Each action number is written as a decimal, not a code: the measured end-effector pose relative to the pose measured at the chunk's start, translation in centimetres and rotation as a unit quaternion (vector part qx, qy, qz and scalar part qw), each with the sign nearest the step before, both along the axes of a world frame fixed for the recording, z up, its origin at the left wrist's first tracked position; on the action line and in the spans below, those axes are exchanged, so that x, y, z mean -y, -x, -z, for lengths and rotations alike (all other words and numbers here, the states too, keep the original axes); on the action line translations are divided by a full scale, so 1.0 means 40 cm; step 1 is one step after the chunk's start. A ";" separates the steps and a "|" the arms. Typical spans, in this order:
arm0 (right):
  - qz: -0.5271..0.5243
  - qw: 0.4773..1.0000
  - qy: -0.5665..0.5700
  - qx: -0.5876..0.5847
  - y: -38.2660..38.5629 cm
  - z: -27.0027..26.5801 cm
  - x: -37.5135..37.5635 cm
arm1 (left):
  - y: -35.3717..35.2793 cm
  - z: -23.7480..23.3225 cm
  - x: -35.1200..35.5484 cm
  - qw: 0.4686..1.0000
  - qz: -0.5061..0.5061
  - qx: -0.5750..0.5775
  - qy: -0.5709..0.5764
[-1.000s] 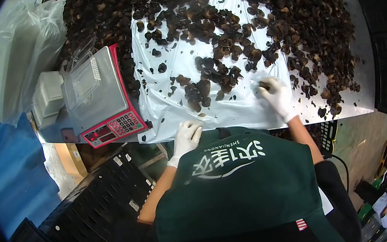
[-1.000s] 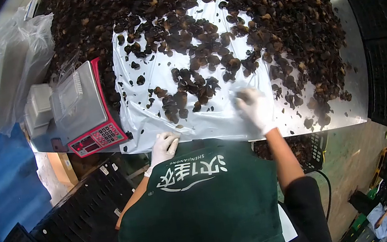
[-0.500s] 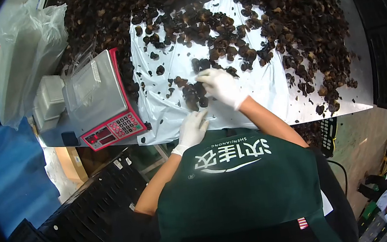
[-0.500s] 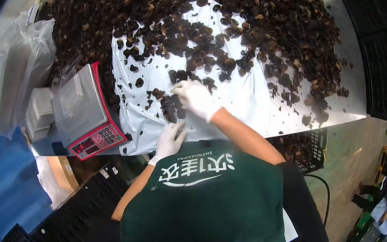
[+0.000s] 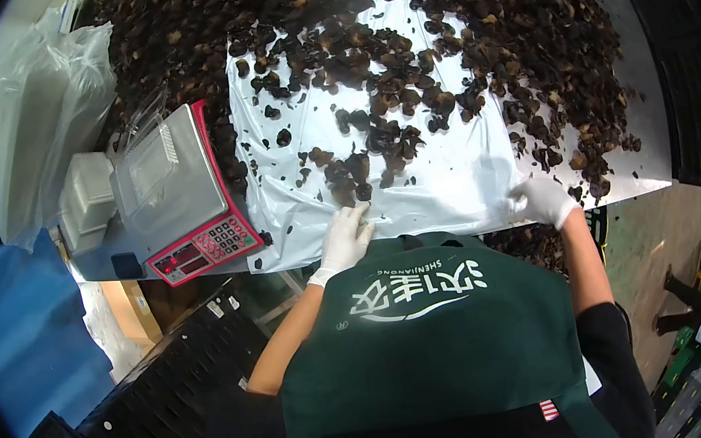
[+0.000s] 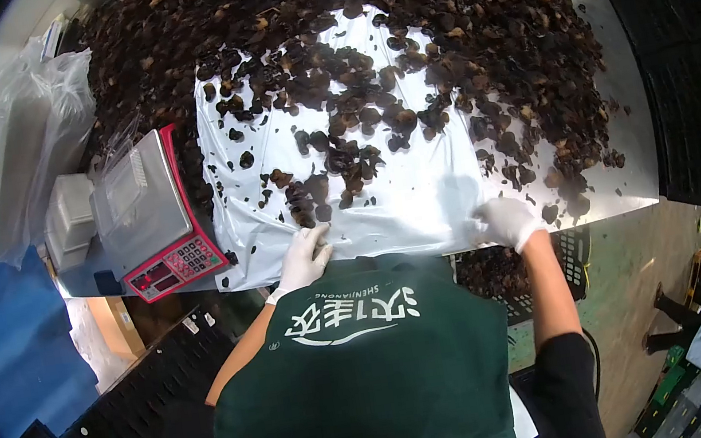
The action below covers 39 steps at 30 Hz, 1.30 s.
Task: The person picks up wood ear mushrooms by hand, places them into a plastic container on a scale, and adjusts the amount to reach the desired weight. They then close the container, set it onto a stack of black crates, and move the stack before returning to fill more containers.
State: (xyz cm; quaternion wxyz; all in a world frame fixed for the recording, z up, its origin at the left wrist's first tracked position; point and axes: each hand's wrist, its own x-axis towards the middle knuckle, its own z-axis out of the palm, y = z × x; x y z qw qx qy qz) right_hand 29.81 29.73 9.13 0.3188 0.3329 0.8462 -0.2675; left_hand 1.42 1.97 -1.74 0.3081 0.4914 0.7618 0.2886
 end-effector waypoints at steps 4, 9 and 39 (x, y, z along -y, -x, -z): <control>0.166 0.971 0.105 -0.135 -0.049 0.001 0.048 | 0.004 -0.003 -0.002 0.999 0.023 -0.021 -0.008; 0.189 0.925 0.029 -0.329 0.235 0.121 0.147 | 0.006 -0.021 0.006 1.000 0.026 0.008 -0.010; 0.056 0.886 -0.284 -0.362 0.566 0.221 -0.041 | 0.010 -0.032 -0.028 0.984 -0.106 -0.142 -0.008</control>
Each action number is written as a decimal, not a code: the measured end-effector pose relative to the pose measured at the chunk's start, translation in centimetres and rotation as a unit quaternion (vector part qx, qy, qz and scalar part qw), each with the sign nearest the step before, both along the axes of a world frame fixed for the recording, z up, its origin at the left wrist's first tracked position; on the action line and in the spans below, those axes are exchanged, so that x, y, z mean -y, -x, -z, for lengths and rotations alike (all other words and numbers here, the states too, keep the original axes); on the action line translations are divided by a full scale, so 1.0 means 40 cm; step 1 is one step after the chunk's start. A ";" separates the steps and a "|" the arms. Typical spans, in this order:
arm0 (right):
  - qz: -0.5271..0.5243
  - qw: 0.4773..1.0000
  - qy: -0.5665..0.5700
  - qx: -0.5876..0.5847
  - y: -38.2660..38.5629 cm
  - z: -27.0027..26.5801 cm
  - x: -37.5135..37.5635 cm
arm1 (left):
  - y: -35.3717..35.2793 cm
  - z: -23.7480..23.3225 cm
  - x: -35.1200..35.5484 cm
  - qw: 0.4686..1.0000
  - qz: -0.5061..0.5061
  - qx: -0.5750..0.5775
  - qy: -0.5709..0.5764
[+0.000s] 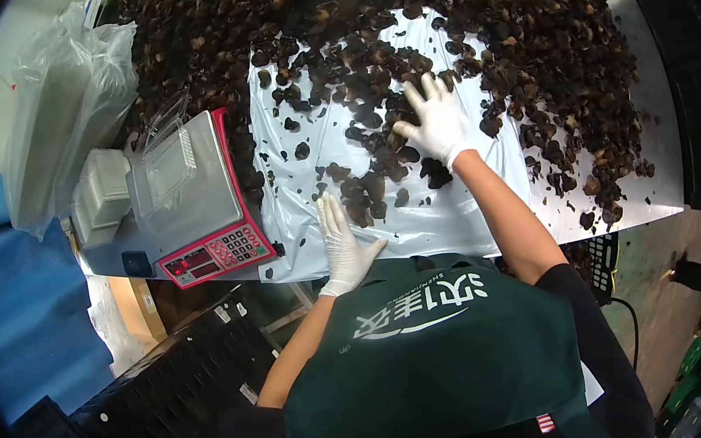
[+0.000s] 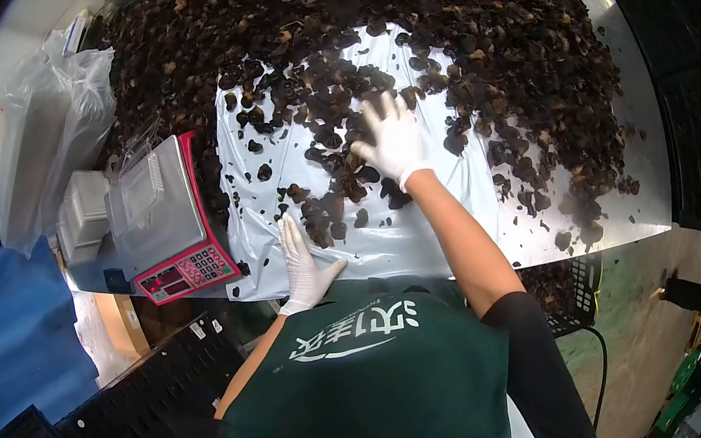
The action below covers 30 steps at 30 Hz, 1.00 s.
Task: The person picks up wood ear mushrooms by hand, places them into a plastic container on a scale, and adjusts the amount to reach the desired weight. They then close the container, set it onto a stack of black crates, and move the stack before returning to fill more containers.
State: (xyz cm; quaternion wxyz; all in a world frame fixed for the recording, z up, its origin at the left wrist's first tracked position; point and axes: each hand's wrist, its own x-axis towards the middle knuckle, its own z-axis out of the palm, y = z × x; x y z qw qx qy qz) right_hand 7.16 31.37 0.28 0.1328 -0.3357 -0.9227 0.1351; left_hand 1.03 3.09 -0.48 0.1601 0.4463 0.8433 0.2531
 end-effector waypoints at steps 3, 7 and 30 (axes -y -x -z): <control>-0.151 0.987 0.049 0.034 -0.008 -0.012 0.118 | -0.003 -0.009 -0.004 1.000 -0.008 0.004 -0.001; -0.338 0.934 0.097 0.053 -0.077 -0.071 0.278 | -0.006 0.035 -0.001 0.999 -0.027 0.002 -0.022; -0.052 0.983 0.084 -0.154 -0.026 0.028 0.084 | -0.005 0.040 0.002 0.999 -0.034 0.015 -0.032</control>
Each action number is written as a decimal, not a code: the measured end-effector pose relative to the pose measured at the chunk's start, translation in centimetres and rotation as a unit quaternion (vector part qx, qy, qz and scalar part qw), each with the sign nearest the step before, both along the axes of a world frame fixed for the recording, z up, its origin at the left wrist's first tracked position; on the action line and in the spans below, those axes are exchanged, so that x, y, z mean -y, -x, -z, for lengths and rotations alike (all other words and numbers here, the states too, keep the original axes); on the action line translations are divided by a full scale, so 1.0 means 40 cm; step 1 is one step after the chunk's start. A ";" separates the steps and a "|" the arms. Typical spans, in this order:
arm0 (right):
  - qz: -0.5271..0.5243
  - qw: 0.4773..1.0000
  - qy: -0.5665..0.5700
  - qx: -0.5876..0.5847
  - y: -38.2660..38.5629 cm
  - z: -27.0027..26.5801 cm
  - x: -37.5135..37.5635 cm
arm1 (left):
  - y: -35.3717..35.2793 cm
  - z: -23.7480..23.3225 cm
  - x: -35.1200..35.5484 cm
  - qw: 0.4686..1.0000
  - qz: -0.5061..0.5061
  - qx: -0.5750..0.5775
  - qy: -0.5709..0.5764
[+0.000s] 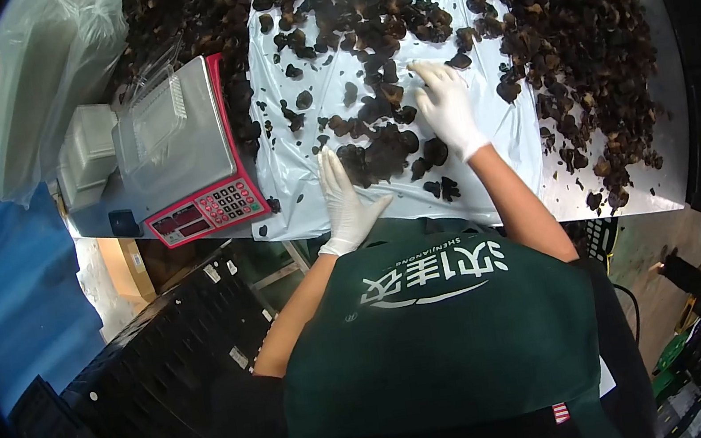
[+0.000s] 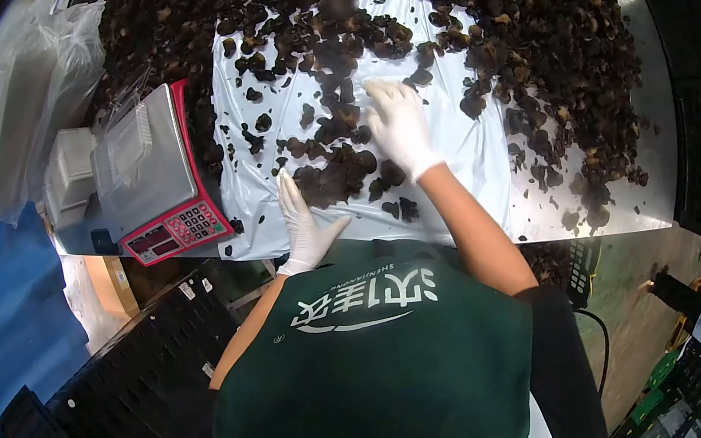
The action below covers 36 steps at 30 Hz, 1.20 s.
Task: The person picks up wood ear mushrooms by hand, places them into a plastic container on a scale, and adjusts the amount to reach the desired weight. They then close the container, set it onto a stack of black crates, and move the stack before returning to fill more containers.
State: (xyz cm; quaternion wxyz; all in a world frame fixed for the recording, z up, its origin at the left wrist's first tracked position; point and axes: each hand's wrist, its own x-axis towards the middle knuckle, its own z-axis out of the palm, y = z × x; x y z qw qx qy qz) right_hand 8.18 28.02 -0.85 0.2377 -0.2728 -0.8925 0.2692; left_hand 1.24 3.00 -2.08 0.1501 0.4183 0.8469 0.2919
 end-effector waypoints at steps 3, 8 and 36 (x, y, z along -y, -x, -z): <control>-0.057 0.995 -0.051 0.058 0.060 -0.019 0.001 | 0.001 0.002 -0.001 1.000 -0.003 -0.007 -0.008; -0.312 0.937 -0.071 0.139 0.001 -0.039 0.161 | 0.000 0.003 0.007 0.998 0.015 -0.031 -0.052; -0.094 0.986 0.093 0.100 -0.366 0.000 0.188 | 0.005 -0.010 0.084 0.998 0.039 -0.041 -0.027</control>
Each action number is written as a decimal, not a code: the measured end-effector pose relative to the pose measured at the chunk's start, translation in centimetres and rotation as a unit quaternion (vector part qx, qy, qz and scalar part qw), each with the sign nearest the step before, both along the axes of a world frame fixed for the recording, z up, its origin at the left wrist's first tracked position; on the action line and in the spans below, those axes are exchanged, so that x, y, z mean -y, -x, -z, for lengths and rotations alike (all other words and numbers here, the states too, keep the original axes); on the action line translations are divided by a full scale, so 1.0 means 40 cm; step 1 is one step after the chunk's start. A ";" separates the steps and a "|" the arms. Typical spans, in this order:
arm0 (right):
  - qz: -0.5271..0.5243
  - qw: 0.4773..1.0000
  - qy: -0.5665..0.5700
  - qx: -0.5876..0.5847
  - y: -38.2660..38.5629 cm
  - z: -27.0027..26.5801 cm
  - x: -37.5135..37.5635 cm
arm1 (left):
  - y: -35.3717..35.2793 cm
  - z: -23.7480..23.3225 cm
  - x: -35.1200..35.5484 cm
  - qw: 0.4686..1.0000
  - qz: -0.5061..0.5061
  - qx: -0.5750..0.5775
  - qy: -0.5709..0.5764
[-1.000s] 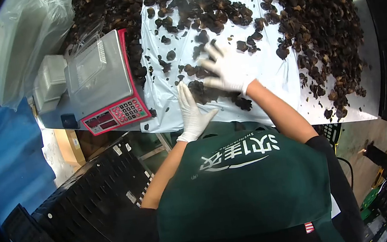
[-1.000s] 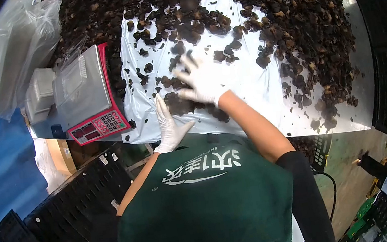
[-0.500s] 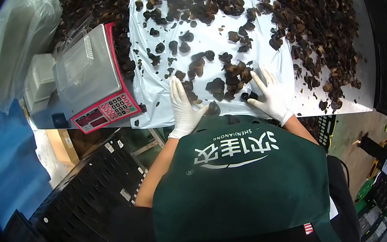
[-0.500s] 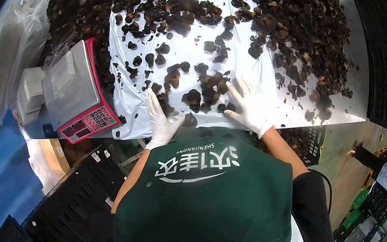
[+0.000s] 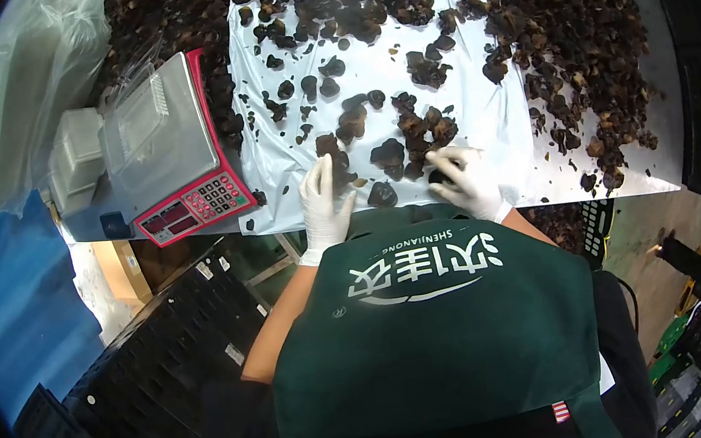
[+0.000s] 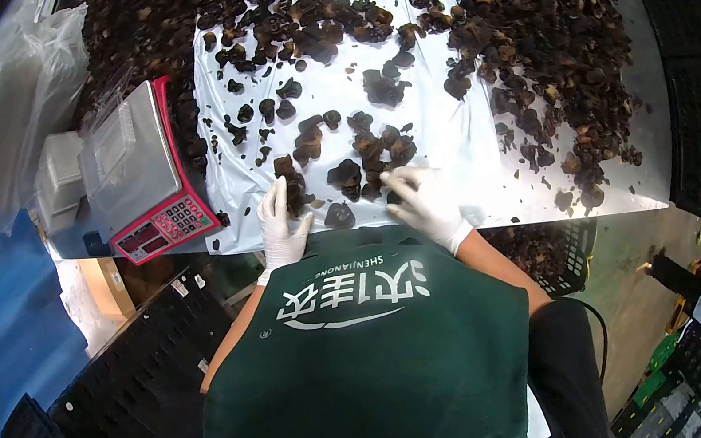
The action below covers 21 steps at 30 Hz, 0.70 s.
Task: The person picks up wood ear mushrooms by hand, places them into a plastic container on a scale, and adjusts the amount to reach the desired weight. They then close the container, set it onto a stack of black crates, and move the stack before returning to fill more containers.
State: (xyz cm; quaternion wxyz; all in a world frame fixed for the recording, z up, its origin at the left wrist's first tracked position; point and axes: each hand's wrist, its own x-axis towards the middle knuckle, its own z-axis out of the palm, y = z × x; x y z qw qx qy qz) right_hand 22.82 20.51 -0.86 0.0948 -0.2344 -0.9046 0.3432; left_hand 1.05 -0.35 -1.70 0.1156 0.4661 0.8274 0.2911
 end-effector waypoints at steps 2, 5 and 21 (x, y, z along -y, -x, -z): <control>-0.133 0.978 -0.145 -0.064 0.055 0.020 0.006 | 0.008 -0.009 -0.006 1.000 -0.007 0.013 0.004; -0.240 0.952 -0.168 -0.090 0.143 -0.029 0.037 | 0.023 -0.045 -0.042 1.000 -0.004 0.019 0.020; -0.089 0.968 -0.222 -0.078 0.112 -0.041 -0.079 | 0.103 -0.023 -0.146 0.986 -0.096 0.130 -0.041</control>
